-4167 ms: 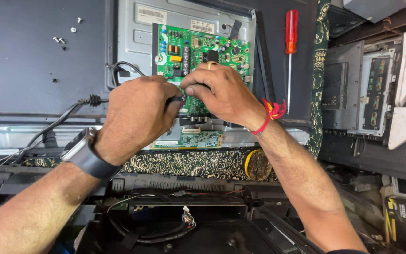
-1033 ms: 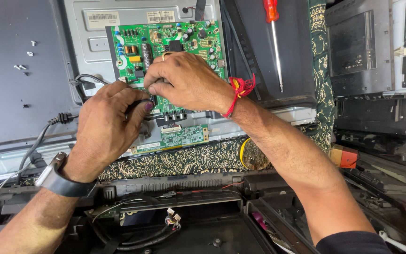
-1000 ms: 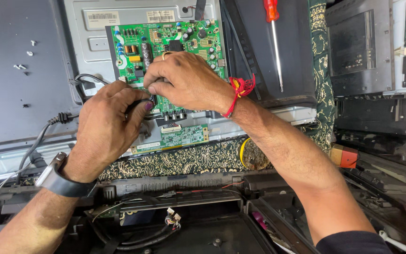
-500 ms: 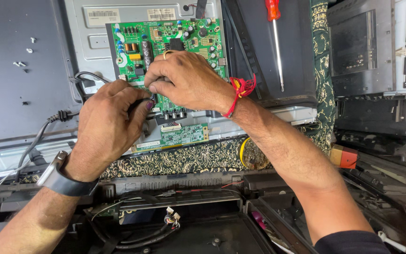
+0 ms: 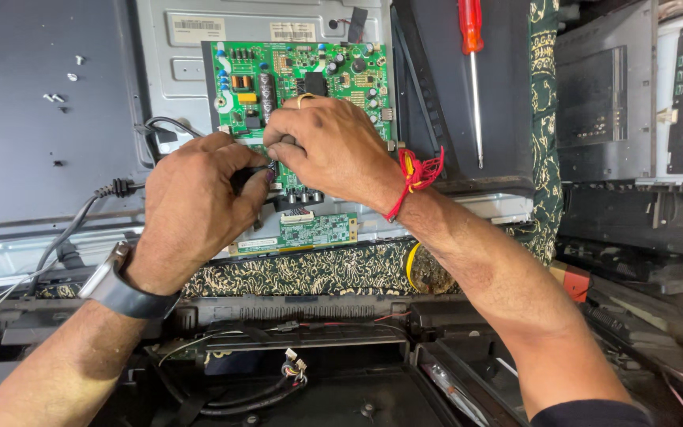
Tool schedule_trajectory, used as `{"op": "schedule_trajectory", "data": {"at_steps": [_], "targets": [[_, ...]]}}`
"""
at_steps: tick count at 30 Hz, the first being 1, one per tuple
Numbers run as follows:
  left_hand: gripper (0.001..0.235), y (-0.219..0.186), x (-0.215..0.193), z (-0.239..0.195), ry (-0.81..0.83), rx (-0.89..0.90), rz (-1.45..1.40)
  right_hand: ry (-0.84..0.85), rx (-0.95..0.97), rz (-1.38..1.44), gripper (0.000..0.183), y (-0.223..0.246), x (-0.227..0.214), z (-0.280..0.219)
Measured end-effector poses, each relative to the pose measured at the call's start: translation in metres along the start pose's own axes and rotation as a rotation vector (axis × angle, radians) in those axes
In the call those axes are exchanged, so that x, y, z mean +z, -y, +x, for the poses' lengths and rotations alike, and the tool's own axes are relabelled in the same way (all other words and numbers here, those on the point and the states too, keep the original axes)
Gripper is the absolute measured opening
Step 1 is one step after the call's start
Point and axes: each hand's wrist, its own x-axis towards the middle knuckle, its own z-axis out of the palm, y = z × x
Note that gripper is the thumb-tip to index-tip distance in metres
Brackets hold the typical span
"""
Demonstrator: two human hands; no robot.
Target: The person removes a circuit board from a television chassis, disconnects a ribbon cable, and uses a screwdriver to manipulate components on the board. The board is then repositioned and the cable is reconnected.
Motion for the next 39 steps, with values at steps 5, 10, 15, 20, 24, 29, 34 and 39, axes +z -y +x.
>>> {"op": "schedule_trajectory", "data": {"at_steps": [5, 10, 15, 20, 24, 29, 34, 39], "targets": [[0.017, -0.001, 0.0, 0.002, -0.002, -0.074, 0.01, 0.081, 0.174, 0.095, 0.011, 0.002, 0.0, 0.008], [0.02, 0.001, -0.004, 0.0, 0.006, -0.14, -0.049, 0.044, 0.083, 0.059, 0.013, 0.01, -0.007, 0.001], [0.019, 0.003, -0.006, 0.0, 0.042, -0.169, -0.037, 0.002, 0.005, 0.007, 0.016, 0.023, -0.009, -0.01], [0.02, 0.012, -0.012, -0.001, 0.164, -0.197, -0.105, -0.022, -0.032, -0.062, 0.017, 0.03, -0.007, -0.011], [0.032, 0.028, -0.022, -0.003, 0.064, -0.118, -0.306, -0.027, 0.039, -0.025, 0.019, 0.033, -0.004, -0.016], [0.02, 0.032, -0.025, -0.007, -0.098, -0.008, -0.338, 0.039, -0.031, -0.064, 0.019, 0.033, -0.007, -0.015], [0.02, 0.027, -0.023, -0.007, -0.024, -0.082, -0.264, 0.054, -0.083, -0.142, 0.019, 0.036, -0.006, -0.012], [0.022, 0.029, -0.02, -0.008, -0.088, -0.037, -0.258, 0.062, -0.147, -0.347, 0.02, 0.043, -0.009, -0.01]]}}
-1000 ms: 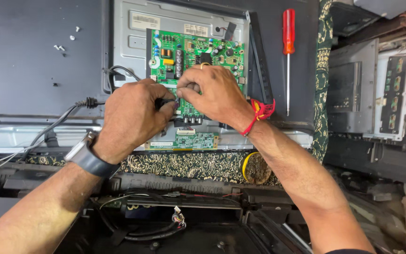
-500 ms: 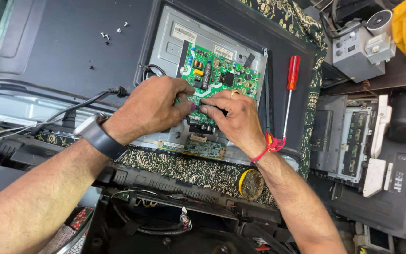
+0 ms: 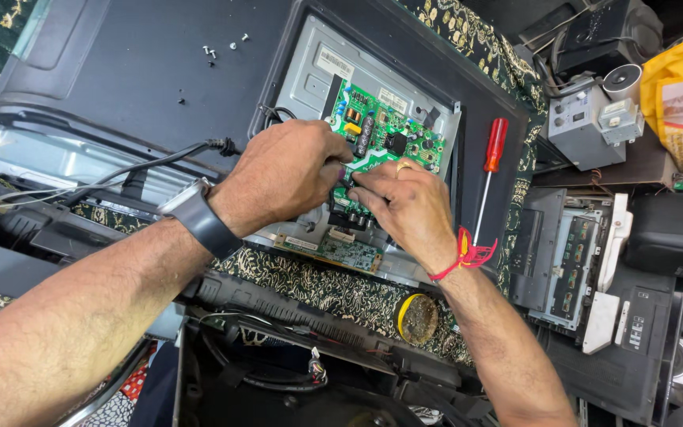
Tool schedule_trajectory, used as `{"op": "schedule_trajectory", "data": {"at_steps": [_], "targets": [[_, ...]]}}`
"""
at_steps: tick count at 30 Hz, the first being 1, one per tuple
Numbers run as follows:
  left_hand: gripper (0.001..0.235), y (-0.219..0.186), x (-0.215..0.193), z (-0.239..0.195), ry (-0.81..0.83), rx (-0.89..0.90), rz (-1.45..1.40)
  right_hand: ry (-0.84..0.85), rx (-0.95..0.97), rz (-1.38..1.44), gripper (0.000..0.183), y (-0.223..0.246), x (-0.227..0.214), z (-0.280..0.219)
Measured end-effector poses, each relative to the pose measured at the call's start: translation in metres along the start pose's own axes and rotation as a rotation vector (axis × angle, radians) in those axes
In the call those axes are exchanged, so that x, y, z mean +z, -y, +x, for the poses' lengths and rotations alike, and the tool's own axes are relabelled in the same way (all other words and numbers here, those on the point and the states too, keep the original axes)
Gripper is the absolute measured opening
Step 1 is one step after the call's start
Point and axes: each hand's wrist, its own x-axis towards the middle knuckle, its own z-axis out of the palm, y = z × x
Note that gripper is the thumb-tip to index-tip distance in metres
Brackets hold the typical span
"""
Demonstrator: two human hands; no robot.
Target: The person removes a circuit board from a television chassis, disconnects a ribbon cable, and uses a screwdriver to manipulate components on the board. The board is then repositioned and the cable is reconnected.
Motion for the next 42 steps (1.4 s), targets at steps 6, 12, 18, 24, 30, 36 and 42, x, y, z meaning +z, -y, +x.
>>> {"op": "schedule_trajectory", "data": {"at_steps": [6, 12, 18, 24, 30, 36, 42], "targets": [[0.022, -0.004, 0.003, 0.006, -0.002, 0.002, 0.032, 0.028, 0.016, -0.197, 0.018, 0.011, -0.001, 0.005], [0.018, -0.006, 0.0, 0.006, -0.022, 0.008, 0.034, -0.003, 0.025, -0.297, 0.011, 0.025, 0.007, -0.002], [0.021, -0.011, -0.012, 0.005, -0.025, -0.045, 0.04, 0.046, 0.128, -0.131, 0.018, 0.013, 0.006, 0.006], [0.021, -0.014, -0.021, 0.003, -0.005, -0.055, 0.055, -0.006, 0.095, 0.286, 0.024, -0.001, -0.006, -0.007], [0.022, -0.018, -0.016, 0.003, -0.037, -0.189, 0.215, -0.102, 0.405, 0.3, 0.018, -0.01, -0.006, -0.023], [0.036, -0.006, -0.019, 0.008, 0.074, -0.117, 0.293, -0.424, 0.431, 0.203, 0.014, -0.066, -0.023, -0.053], [0.059, 0.004, -0.018, 0.03, 0.331, -0.005, 0.578, -0.378, 0.788, 0.413, 0.022, -0.115, -0.016, -0.084]]}}
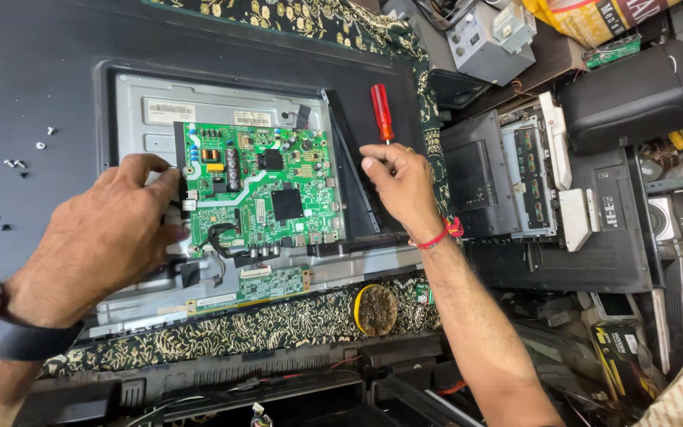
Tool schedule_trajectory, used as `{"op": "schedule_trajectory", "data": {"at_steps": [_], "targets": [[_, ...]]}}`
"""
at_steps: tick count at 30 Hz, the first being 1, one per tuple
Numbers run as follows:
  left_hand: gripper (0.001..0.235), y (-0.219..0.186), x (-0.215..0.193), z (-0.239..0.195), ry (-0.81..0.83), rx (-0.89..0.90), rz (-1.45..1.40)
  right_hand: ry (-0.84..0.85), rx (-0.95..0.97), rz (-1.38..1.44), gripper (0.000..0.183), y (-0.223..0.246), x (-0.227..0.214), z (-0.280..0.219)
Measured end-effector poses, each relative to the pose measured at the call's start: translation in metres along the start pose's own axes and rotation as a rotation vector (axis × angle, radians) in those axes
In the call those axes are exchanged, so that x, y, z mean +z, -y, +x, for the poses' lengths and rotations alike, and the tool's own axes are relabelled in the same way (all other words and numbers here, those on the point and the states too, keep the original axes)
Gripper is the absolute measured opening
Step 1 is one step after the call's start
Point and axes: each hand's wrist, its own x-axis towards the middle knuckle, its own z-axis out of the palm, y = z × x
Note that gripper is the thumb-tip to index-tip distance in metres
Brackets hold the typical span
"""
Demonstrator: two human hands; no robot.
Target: The person removes a circuit board from a television chassis, disconnects a ribbon cable, and uses a screwdriver to manipulate components on the board. The board is then repositioned and the cable is reconnected.
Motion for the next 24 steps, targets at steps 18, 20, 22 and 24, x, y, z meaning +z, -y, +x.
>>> {"op": "schedule_trajectory", "data": {"at_steps": [18, 20, 22, 24], "targets": [[0.067, -0.005, -0.013, 0.0, -0.082, 0.046, -0.076, 0.23, -0.014, 0.122, 0.037, -0.006, 0.025, -0.016], [0.069, -0.001, -0.014, -0.008, -0.057, 0.031, -0.091, 0.236, -0.073, 0.152, 0.034, 0.0, 0.028, -0.014], [0.069, 0.003, -0.008, -0.01, -0.066, 0.012, -0.119, 0.22, -0.025, 0.263, 0.031, 0.004, 0.025, -0.015], [0.067, 0.004, 0.0, -0.009, -0.155, 0.054, -0.141, 0.033, -0.016, 0.202, 0.027, 0.005, 0.017, -0.015]]}}
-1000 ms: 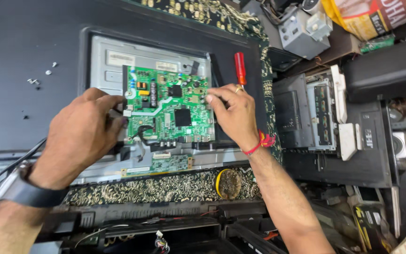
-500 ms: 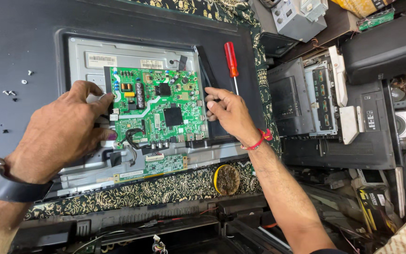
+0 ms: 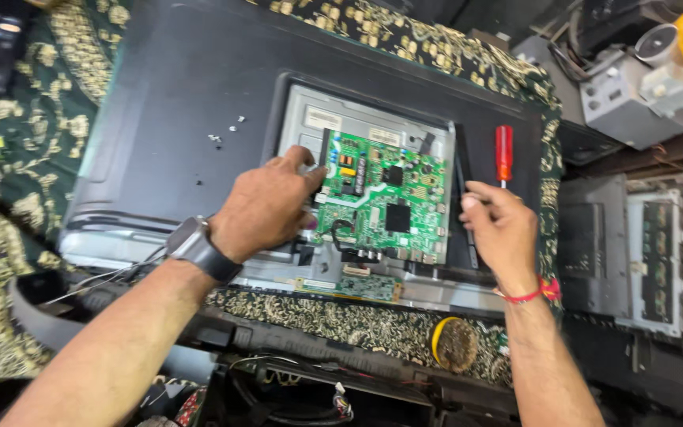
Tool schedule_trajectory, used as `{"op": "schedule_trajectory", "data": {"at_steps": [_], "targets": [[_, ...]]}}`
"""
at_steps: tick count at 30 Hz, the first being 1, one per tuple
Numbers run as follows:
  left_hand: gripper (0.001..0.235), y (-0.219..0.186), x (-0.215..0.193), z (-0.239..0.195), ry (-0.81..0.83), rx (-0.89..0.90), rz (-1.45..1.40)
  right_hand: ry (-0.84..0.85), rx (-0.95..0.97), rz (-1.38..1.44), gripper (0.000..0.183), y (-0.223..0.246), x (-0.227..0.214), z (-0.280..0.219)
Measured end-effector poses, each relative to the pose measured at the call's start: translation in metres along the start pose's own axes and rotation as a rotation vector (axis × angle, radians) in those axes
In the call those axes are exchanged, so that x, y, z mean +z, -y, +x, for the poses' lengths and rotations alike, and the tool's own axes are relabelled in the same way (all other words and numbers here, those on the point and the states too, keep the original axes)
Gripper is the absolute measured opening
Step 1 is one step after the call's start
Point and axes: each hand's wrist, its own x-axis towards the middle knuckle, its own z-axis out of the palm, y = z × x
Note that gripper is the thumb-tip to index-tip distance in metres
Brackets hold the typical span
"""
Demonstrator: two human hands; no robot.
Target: The person removes a circuit board from a television chassis, disconnects a ribbon cable, and uses a screwdriver to manipulate components on the board. The board is then repositioned and the cable is reconnected.
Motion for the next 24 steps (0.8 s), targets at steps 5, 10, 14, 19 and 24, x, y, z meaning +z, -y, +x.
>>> {"op": "schedule_trajectory", "data": {"at_steps": [5, 10, 14, 19, 24], "targets": [[0.045, 0.013, -0.012, -0.017, -0.145, 0.034, 0.001, -0.232, -0.169, -0.624, 0.03, -0.008, -0.026, 0.002], [0.014, 0.054, -0.066, -0.034, -0.437, -0.103, 0.033, -0.311, -0.135, -0.877, 0.054, -0.036, -0.039, -0.002], [0.014, 0.085, -0.074, -0.033, -0.436, -0.187, 0.059, -0.143, 0.218, -0.777, 0.044, -0.061, -0.041, 0.007], [0.015, 0.092, -0.042, -0.007, -0.394, -0.11, 0.186, -0.134, 0.179, -0.832, 0.041, -0.093, -0.045, 0.015], [0.014, 0.092, -0.033, 0.007, -0.264, -0.142, 0.368, -0.302, 0.214, -0.167, 0.031, -0.098, -0.061, 0.02]]}}
